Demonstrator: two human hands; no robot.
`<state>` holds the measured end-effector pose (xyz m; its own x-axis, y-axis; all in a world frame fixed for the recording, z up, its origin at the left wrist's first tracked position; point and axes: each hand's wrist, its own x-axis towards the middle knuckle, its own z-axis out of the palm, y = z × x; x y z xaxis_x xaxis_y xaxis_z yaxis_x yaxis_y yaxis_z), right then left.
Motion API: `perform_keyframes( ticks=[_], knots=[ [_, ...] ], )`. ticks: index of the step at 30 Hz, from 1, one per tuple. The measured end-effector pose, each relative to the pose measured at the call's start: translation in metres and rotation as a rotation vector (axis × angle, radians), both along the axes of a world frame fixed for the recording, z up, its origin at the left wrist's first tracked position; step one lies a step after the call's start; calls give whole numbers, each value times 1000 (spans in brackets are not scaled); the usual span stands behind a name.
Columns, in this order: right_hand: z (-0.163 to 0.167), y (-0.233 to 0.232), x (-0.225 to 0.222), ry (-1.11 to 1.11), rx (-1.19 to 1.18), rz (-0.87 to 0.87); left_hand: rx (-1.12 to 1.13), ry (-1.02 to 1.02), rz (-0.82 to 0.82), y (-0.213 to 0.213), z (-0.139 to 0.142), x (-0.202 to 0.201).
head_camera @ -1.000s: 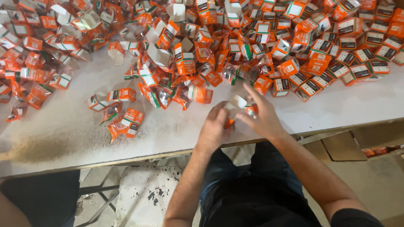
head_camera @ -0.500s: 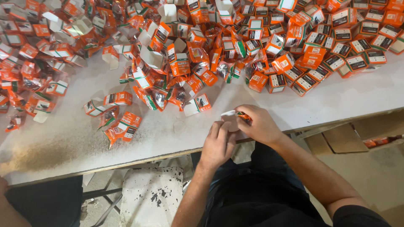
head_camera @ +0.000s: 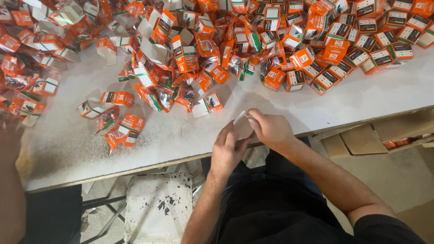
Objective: The person stands at a table covered with small orange product boxes and plastic-wrapped items, placing wrapped items into small white inner boxes and folding the boxes closed, then setting the packed boxes back onto the table pile. They repeat this packing cycle one item at a time throughout the episode.
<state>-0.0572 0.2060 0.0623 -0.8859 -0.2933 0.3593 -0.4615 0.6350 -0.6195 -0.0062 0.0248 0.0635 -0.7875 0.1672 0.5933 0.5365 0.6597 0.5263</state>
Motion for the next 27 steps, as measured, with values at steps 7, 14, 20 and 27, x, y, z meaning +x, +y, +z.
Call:
perform_keyframes(
  ticks=[7,14,20,27],
  knots=[
    [2,38,15,171,-145,249,183,-255,39,-2,-14,-15],
    [-2,46,17,-157,-380,28,69,-102,28,-3,-15,-17],
    [28,6,13,160,-139,222,123,-179,-32,-5,-8,-16],
    [35,-11,0,99,118,100,82,-93,-14,-5,-11,-13]
  ],
)
